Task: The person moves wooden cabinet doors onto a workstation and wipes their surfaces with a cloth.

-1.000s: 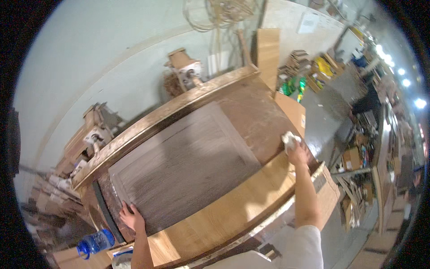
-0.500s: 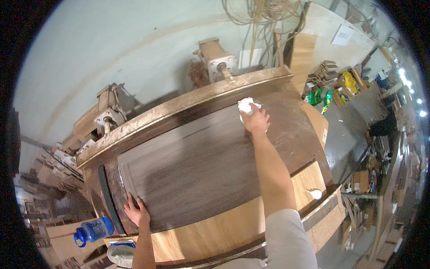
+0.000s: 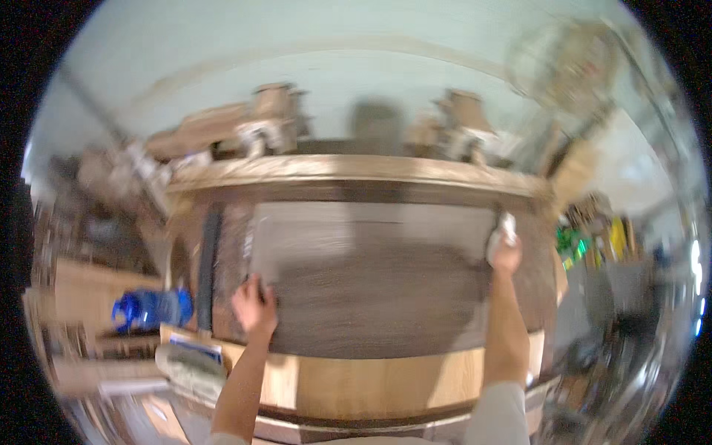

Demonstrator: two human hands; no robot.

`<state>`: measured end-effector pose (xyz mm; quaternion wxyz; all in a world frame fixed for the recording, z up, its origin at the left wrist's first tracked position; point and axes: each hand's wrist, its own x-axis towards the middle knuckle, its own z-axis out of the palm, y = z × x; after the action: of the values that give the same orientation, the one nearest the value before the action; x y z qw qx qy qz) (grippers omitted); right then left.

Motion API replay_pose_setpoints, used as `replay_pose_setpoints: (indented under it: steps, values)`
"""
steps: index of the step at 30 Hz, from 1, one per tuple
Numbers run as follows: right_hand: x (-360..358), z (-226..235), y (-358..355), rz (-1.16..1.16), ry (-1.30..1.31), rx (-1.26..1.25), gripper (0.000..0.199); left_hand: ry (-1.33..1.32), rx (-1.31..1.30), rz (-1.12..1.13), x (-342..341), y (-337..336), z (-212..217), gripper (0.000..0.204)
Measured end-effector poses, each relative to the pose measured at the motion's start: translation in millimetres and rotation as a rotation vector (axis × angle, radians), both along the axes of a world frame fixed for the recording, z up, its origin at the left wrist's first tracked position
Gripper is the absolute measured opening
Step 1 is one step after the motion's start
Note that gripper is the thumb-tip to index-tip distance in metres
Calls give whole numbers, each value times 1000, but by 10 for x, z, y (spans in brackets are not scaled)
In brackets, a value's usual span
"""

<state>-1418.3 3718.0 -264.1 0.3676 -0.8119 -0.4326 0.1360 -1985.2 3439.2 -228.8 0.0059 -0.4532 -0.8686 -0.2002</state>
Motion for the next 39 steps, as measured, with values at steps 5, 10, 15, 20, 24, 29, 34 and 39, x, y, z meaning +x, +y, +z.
replay_pose_setpoints:
  steps: [5, 10, 15, 20, 24, 29, 34, 39]
  values:
    - [-1347, 735, -196, 491, -261, 221, 31, -3, 67, 20, -113, -60, 62, 51]
    - [-3606, 1000, -541, 1063, -484, 404, 32, -16, 79, 46, -174, -192, 106, 51]
    - [-5289, 724, -821, 1190, -511, 104, 42, -32, 98, 30, -169, -181, 26, 53]
    - [-5647, 314, -931, 1208, -680, 119, 47, -85, 115, 0, -149, -132, 34, 52]
    - [-5627, 496, -1276, 1392, -702, -88, 47, -66, 79, 27, -243, -231, 60, 53]
    - [-5584, 413, -1298, 1344, -918, 220, 51, -52, 106, 1, -224, -177, -4, 52]
    - [-5760, 414, -1184, 1215, -755, 105, 50, -79, 92, 7, -215, -126, 84, 54]
    - [-5563, 652, -1452, 1331, -673, -132, 43, -60, 89, 0, -228, -185, 105, 52]
